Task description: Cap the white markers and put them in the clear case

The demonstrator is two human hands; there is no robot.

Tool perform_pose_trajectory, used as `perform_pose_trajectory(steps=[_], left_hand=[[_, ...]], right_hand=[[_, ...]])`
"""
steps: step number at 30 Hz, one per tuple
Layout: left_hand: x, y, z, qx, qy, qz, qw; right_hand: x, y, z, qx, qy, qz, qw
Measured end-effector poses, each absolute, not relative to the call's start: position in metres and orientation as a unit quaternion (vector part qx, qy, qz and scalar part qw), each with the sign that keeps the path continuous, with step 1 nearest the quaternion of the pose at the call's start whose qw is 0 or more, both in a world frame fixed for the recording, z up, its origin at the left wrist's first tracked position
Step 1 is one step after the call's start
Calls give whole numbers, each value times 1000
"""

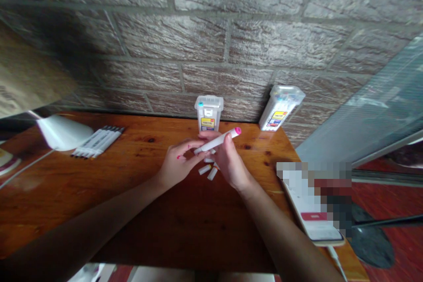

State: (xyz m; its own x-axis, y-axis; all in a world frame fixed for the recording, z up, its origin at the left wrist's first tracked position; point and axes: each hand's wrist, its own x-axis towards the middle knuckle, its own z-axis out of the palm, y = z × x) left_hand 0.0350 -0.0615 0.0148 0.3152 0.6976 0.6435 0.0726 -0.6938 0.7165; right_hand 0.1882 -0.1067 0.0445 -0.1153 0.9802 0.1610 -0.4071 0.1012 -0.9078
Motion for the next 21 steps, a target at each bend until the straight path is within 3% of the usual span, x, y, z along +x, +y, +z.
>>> perform_pose_trajectory(steps=[12, 21], left_hand=[[32, -64, 24, 806, 205, 544, 108], [28, -57, 20, 808, 216, 539, 100]], right_hand=[[188, -114, 49, -216, -394, 706, 548], [193, -112, 60, -199, -364, 711, 567]])
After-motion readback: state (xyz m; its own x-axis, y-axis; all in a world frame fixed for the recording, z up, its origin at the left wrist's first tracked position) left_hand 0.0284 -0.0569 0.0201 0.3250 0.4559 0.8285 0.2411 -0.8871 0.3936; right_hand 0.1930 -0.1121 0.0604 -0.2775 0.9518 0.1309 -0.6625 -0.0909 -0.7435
